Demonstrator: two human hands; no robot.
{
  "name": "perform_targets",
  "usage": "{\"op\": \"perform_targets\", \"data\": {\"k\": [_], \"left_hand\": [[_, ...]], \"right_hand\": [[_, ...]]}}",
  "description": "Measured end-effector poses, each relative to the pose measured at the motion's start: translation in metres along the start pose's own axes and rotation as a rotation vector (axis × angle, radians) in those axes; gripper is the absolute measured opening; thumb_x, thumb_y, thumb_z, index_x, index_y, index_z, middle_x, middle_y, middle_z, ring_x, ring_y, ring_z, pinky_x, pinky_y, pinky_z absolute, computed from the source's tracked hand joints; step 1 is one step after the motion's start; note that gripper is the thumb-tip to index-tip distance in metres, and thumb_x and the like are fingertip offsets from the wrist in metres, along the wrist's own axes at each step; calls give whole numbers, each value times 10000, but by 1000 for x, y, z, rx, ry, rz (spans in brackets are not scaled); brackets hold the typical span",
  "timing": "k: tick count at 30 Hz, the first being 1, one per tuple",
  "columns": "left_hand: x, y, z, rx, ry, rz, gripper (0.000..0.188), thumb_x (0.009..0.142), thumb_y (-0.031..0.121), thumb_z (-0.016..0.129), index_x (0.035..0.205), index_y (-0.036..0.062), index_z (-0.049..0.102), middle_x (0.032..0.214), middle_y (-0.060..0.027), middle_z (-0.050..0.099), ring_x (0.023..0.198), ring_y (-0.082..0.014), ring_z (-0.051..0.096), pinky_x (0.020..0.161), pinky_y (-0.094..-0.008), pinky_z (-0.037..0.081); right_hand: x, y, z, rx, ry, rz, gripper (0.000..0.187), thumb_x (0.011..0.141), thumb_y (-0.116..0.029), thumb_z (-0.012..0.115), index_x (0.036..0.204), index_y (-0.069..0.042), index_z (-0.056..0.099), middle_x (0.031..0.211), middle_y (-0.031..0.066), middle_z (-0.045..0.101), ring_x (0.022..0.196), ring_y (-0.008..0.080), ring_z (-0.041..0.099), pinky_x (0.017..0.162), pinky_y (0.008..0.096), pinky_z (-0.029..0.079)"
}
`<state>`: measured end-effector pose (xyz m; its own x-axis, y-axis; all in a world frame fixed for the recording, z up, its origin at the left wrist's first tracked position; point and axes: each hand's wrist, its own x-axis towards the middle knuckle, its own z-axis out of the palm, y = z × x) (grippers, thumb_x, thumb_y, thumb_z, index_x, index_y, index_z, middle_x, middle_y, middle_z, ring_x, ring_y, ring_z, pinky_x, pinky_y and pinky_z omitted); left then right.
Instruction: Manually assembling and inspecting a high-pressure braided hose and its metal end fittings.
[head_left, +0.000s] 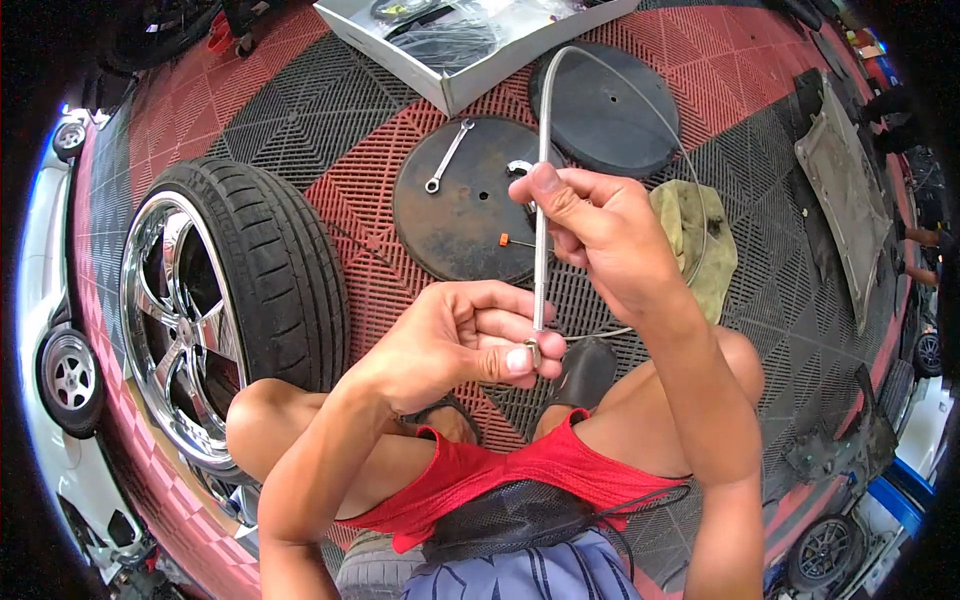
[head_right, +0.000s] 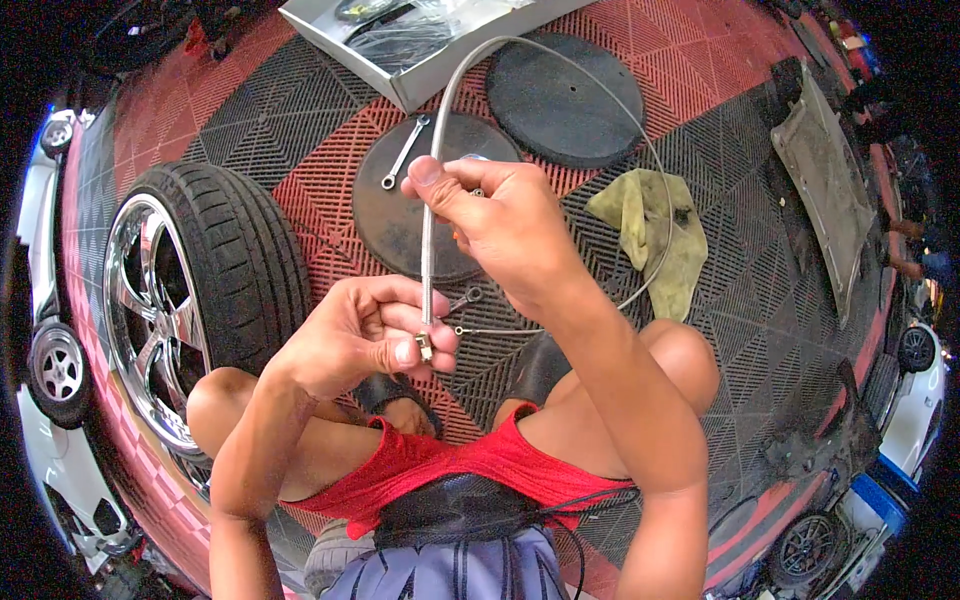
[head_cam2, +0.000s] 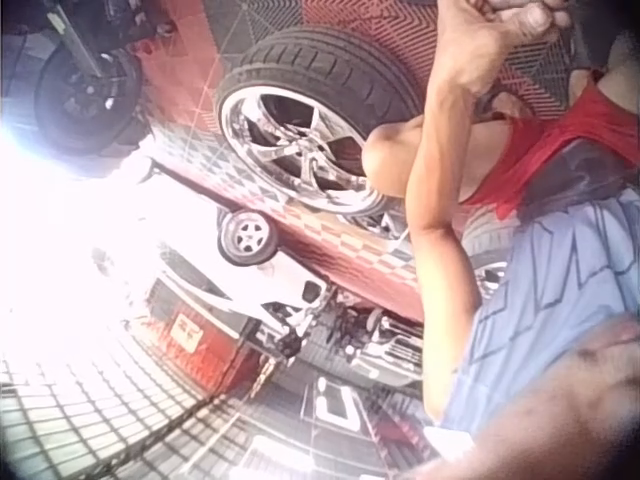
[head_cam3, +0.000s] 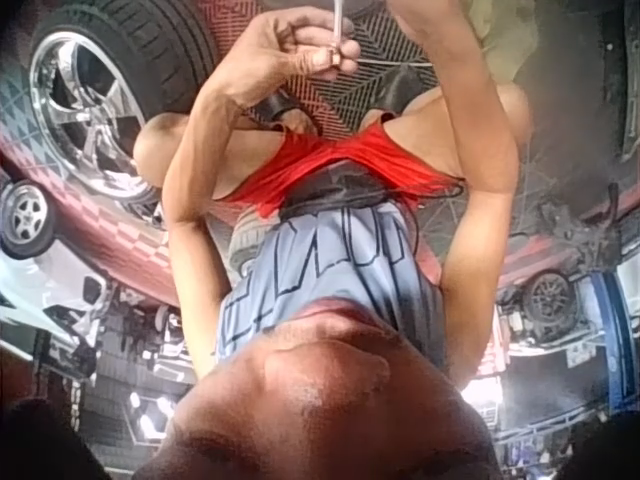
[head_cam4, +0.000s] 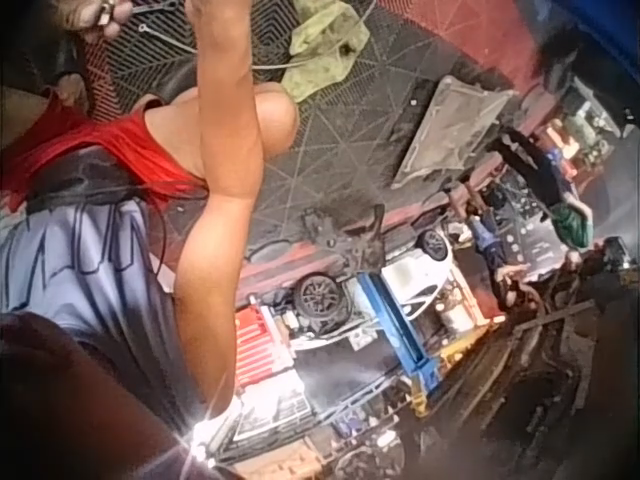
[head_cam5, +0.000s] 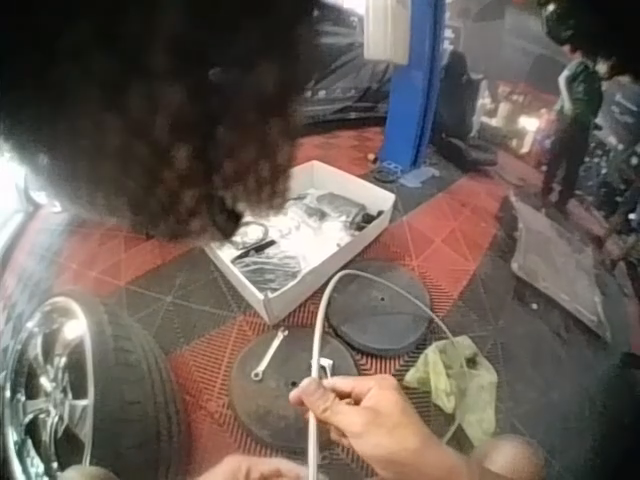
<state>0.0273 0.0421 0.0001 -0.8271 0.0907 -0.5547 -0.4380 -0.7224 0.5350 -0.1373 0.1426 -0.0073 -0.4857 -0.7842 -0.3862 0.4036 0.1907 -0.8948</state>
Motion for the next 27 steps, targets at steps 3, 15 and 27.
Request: {"op": "perform_targets", "data": {"k": [3, 15, 27], "left_hand": [[0, 0, 0, -52, -6, 11, 540, 750, 116, 807, 1188, -58, 543, 974, -159, 699, 889, -267, 702, 749, -334, 597], [2, 0, -3, -72, -9, -6, 537, 759, 134, 800, 1189, -64, 545, 978, -175, 696, 845, -272, 704, 716, -329, 596], [7, 0, -6, 108, 7, 41, 534, 733, 91, 817, 1172, -56, 551, 980, -163, 692, 865, -253, 703, 764, -339, 590]], "right_hand": [[0, 1, 4, -58, 19, -65, 384, 913, -372, 654, 926, 7, 718, 623, -44, 511, 528, 24, 365, 465, 210, 276], [2, 7, 6, -137, 23, -68, 349, 912, -353, 664, 922, -10, 726, 547, -76, 459, 502, 15, 356, 437, 223, 251], [3, 7, 3, -127, 20, -61, 347, 913, -354, 661, 914, -14, 730, 539, -77, 450, 491, 13, 342, 429, 226, 239]]}}
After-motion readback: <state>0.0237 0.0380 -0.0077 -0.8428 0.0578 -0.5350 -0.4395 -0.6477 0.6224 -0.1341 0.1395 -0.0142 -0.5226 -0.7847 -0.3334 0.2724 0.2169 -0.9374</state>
